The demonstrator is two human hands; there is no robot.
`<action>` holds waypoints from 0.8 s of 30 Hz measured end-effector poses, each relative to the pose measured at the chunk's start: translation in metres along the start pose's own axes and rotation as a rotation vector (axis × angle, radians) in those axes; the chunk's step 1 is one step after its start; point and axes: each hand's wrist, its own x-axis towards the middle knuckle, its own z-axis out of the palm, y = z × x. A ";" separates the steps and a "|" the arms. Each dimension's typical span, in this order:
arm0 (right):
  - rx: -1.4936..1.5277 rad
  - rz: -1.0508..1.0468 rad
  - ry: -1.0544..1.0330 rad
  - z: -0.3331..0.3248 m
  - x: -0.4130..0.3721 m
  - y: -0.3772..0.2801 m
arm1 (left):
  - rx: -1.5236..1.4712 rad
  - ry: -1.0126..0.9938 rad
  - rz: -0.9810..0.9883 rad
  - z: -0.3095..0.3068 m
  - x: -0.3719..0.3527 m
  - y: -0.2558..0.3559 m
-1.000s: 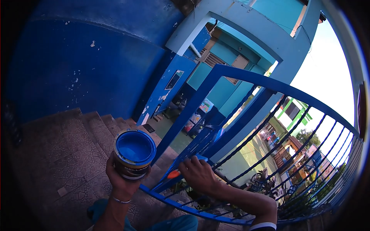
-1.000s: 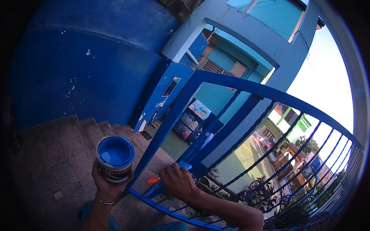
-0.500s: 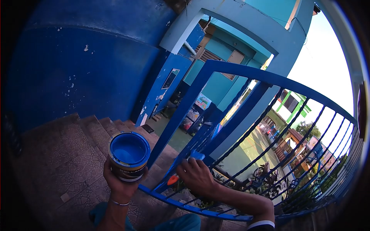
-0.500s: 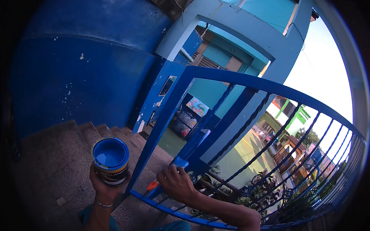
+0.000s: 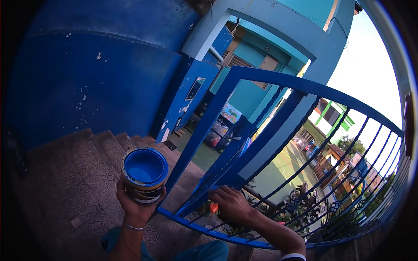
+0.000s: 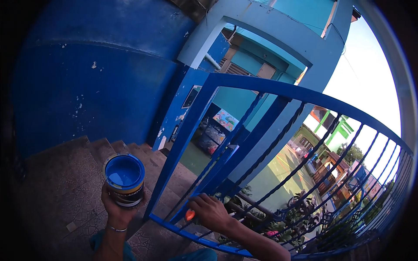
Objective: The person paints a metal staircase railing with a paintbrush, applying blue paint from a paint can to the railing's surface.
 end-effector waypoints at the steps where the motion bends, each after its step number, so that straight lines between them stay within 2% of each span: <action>1: 0.094 0.060 -0.017 -0.012 0.003 0.004 | 0.017 0.019 0.015 0.004 -0.002 -0.001; 2: 0.186 0.121 -0.035 -0.026 0.009 0.008 | 0.034 0.037 0.030 0.007 -0.003 -0.001; 6: 0.062 0.187 0.052 -0.085 0.058 0.037 | 0.013 -0.051 0.024 0.002 0.002 -0.002; 8: -0.003 0.214 0.130 -0.110 0.079 0.044 | 0.014 -0.022 0.053 0.008 0.000 -0.002; 13: -0.237 -0.025 0.422 -0.125 0.087 0.029 | 0.053 -0.172 0.026 -0.013 0.011 0.000; 16: -0.455 -0.199 0.357 -0.094 0.070 0.028 | 0.047 -0.223 0.020 -0.017 0.013 0.000; 19: -0.488 -0.197 0.102 -0.037 0.033 0.026 | -0.016 -0.132 0.001 -0.008 0.007 -0.001; 22: -0.335 -0.193 -0.052 -0.014 0.012 0.009 | -0.018 -0.126 0.011 -0.002 0.004 -0.001; 24: -0.157 -0.049 -0.153 -0.021 0.016 0.000 | -0.013 -0.140 0.003 -0.003 0.004 -0.001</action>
